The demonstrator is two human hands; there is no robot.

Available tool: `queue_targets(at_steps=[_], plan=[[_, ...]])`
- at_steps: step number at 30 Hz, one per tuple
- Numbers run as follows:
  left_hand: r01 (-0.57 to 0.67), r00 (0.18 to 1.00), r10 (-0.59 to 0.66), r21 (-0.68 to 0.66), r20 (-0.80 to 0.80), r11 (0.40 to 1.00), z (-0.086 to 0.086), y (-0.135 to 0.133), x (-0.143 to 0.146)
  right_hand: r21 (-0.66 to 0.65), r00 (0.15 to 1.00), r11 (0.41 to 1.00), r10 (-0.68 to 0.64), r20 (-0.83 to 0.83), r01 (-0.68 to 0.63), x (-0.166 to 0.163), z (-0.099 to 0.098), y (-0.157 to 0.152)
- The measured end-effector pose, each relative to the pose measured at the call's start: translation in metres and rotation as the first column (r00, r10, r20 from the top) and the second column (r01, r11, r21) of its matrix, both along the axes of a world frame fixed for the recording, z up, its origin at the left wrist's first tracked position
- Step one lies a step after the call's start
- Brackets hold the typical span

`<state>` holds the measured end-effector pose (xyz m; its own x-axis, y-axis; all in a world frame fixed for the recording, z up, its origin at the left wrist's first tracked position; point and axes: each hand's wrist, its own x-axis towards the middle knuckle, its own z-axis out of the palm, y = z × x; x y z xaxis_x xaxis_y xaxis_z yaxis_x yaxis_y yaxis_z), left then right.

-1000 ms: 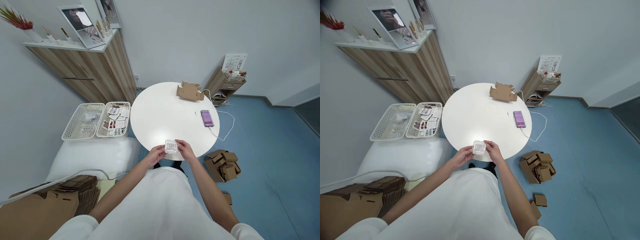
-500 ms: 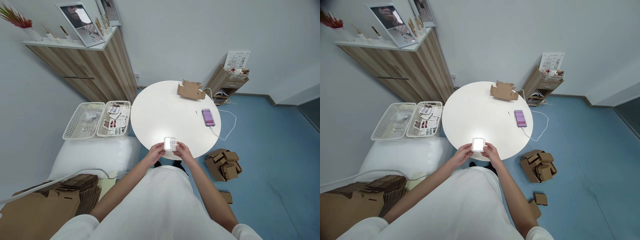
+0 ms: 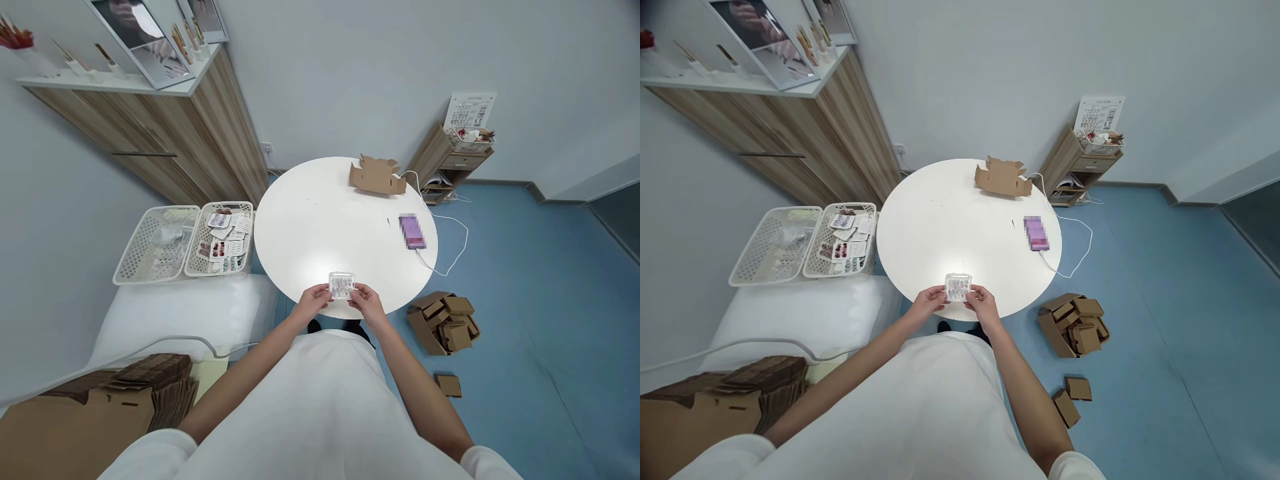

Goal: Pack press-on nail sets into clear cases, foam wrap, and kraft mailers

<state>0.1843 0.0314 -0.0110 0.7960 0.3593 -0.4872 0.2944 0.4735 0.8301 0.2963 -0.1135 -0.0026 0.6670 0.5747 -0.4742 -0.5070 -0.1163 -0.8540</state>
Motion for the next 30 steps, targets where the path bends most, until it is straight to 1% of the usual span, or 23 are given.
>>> queue_targets(at_steps=[2,4,9,12,16,24,27,30], plan=[[0.030,0.999,-0.028,0.087,-0.027,0.996,-0.001,-0.002,0.000,0.005,1.000,1.000,-0.007,-0.004,0.007,0.001,-0.001,-0.001],[0.045,0.999,-0.042,0.125,-0.023,0.991,-0.002,-0.003,0.001,0.007,1.000,1.000,-0.007,-0.006,0.007,0.001,0.000,-0.001],[0.041,0.999,-0.044,0.137,0.017,0.990,-0.006,-0.003,0.001,-0.034,1.000,0.999,0.009,0.006,-0.008,0.000,0.000,0.000],[0.022,0.999,-0.026,0.153,0.024,0.988,-0.007,-0.003,0.000,-0.063,0.999,0.998,0.009,0.036,-0.006,-0.001,-0.002,0.000],[-0.016,1.000,0.013,0.204,0.015,0.979,-0.008,-0.008,0.002,-0.067,0.996,0.998,0.005,0.088,0.001,0.001,-0.006,0.000],[-0.115,0.993,0.121,0.288,-0.004,0.951,-0.015,-0.023,0.020,-0.108,0.973,0.985,0.155,0.170,-0.138,0.026,-0.006,0.002],[-0.137,0.990,0.142,0.338,0.011,0.931,-0.012,-0.031,0.028,-0.190,0.936,0.966,0.224,0.271,-0.176,0.038,-0.004,-0.005],[-0.098,0.995,0.102,0.437,0.014,0.894,-0.006,-0.042,0.036,-0.275,0.868,0.938,0.310,0.388,-0.212,0.051,0.000,-0.017]])
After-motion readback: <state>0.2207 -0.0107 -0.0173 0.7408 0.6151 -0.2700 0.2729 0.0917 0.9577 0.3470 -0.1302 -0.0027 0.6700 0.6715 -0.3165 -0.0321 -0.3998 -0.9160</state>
